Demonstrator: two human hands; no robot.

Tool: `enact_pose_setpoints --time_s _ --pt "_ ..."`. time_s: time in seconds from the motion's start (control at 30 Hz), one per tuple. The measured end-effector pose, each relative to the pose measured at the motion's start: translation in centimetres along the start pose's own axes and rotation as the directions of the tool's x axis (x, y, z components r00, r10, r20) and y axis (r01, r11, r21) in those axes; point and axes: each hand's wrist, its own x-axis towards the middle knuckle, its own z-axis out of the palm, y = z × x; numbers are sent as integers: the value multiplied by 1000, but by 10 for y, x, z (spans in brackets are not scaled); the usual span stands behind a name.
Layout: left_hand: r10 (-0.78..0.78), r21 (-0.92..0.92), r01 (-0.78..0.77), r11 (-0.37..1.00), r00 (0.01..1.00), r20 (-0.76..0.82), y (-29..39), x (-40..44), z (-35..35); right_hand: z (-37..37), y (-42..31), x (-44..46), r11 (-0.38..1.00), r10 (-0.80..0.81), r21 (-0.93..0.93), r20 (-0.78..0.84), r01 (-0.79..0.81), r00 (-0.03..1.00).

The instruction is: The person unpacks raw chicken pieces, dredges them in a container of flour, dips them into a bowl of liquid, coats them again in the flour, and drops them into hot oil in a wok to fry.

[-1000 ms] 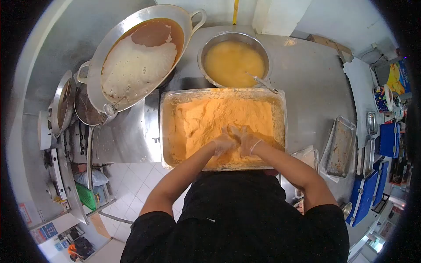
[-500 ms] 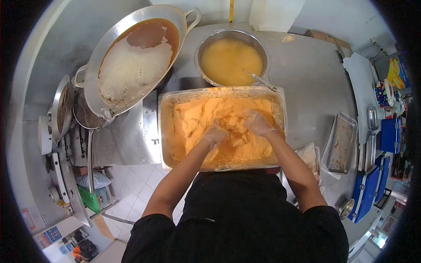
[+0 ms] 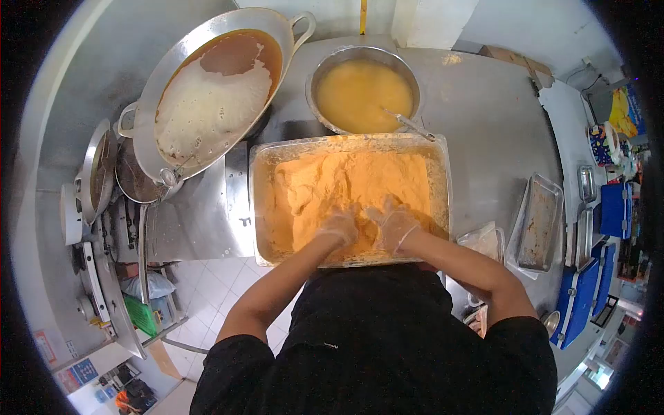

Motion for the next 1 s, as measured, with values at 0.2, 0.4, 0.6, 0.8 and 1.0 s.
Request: enact_pose_setpoints --time_s 0.2,0.4,0.6,0.8,1.0 --pt "-25 -107 13 994 993 -116 -1 63 19 40 34 63 960 85 257 116 -113 990" --pt "112 49 -106 993 979 -172 -12 62 35 17 38 51 985 -139 140 310 100 941" --pt "28 -6 -29 1000 992 -124 -2 80 20 1 7 52 948 145 234 292 -218 945" --pt "195 -132 -219 967 965 -173 -10 77 -12 20 32 68 893 135 410 147 -184 980" --pt "215 -949 -159 272 971 -102 -57 76 17 -4 68 49 864 22 503 44 -41 999"
